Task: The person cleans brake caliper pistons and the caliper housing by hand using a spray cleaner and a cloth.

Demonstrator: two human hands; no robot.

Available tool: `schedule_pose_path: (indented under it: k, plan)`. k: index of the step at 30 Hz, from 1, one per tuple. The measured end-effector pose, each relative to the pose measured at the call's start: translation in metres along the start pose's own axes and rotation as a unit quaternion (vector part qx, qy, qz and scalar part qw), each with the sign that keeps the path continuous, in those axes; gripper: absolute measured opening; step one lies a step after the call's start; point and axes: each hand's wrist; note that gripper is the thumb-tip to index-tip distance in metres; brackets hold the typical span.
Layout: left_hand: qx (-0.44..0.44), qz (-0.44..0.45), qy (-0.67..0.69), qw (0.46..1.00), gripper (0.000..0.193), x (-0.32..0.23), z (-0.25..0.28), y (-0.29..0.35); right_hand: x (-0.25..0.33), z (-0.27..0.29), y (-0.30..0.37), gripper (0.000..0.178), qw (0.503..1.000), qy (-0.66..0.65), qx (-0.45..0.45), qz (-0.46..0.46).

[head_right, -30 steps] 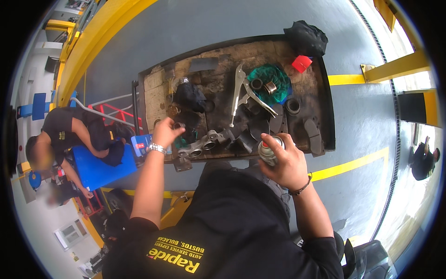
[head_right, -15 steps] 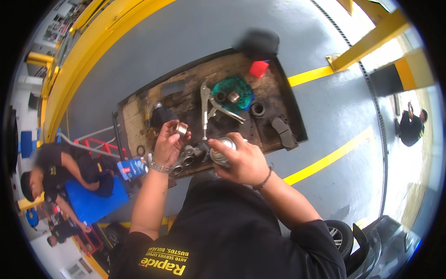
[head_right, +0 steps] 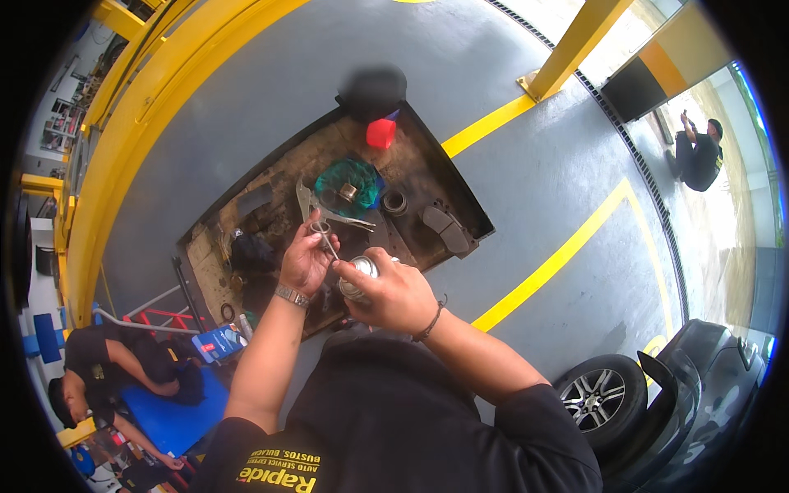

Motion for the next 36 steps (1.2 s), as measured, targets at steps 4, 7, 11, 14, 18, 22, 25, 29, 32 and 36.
schedule_pose_path:
  k: [4,7,11,14,18,22,25,29,32,36]
  plan:
    - [0.015,-0.005,-0.037,0.999,0.055,0.002,0.002,-0.003,-0.003,0.004,0.002,0.067,1.000,-0.008,-0.003,-0.024]
    - [0.021,0.005,0.018,1.000,0.057,-0.002,0.005,-0.005,-0.004,0.007,0.001,0.066,0.999,-0.012,0.039,0.017]
    - [0.006,-0.001,0.022,1.000,0.051,-0.004,0.010,-0.008,-0.005,0.007,-0.004,0.068,0.999,-0.015,0.036,0.008]
    - [-0.005,-0.026,-0.009,1.000,0.039,-0.002,0.011,-0.010,-0.005,0.007,-0.007,0.069,0.999,-0.019,0.043,0.026]
    - [-0.030,-0.041,-0.020,0.999,0.028,-0.003,0.010,-0.009,-0.008,0.010,-0.008,0.069,0.997,-0.018,0.060,0.036]
    - [-0.035,-0.020,-0.011,0.999,0.027,-0.006,0.011,-0.007,-0.013,0.014,-0.009,0.069,0.997,-0.017,0.066,0.020]
    - [0.000,-0.006,0.009,1.000,0.029,-0.010,0.013,-0.006,-0.015,0.015,-0.008,0.071,0.997,-0.027,0.068,0.030]
    - [0.026,0.037,-0.024,0.999,0.035,-0.027,0.016,0.004,-0.023,0.016,-0.003,0.069,0.998,-0.019,0.061,0.009]
    - [0.000,-0.042,-0.085,0.995,0.041,-0.039,0.018,0.030,-0.036,0.019,0.002,0.069,1.000,-0.012,0.009,-0.018]
    - [-0.107,-0.296,-0.531,0.787,0.043,-0.067,0.039,0.068,-0.055,0.020,0.009,0.070,0.994,-0.032,-0.100,-0.002]
Point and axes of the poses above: each hand's wrist, its own y-axis away from the middle knuckle, its own z-axis out of the back of the hand, x = y × z, and after that the axes turned 4 degrees about y, right-handed
